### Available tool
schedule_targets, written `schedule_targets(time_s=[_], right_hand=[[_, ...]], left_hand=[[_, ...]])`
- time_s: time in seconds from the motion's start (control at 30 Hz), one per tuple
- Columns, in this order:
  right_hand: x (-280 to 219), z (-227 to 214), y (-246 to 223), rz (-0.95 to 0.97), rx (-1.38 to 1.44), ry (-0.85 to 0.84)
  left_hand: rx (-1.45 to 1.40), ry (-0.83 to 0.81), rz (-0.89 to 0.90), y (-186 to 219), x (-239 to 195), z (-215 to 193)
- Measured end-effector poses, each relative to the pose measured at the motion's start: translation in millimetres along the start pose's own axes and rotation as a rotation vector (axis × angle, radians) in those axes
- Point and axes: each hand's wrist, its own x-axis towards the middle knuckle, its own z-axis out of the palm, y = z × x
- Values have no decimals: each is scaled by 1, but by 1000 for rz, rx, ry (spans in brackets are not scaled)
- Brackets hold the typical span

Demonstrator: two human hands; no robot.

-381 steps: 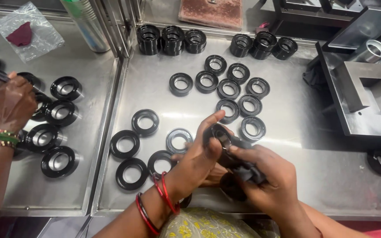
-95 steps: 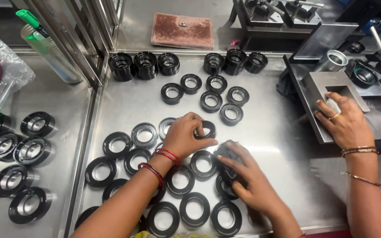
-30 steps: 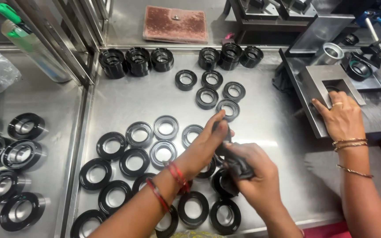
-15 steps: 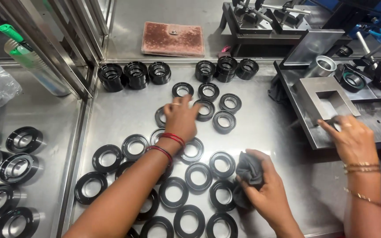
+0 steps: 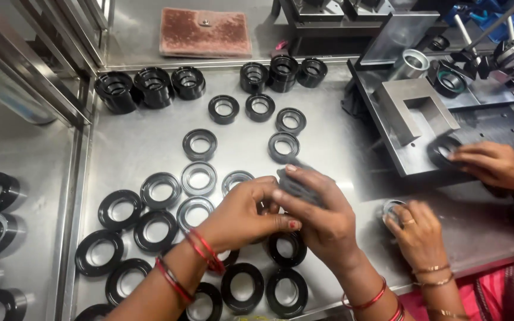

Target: Cleaning metal rings with a cloth and marking them with a green marker.

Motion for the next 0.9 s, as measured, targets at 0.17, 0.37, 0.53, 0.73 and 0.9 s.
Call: schedule_targets(time_s=[0.17,0.37,0.53,0.73,0.9], right_hand=[[-28,11,20,937,978,-72],[-14,-3,-22,401,357,-78],[-17,1,-7,273,428,-61],[-45,-12,21,1069,1225,-301],[-53,-36,12,1011,1070,-116]], left_hand=[[-14,12,93,7,-22,11],[-234,-34,-32,-17,-28,19],[-43,32,49,6,-32,17],[-200,-32,161,6,-42,8],[-301,-61,161,18,-42,-3]])
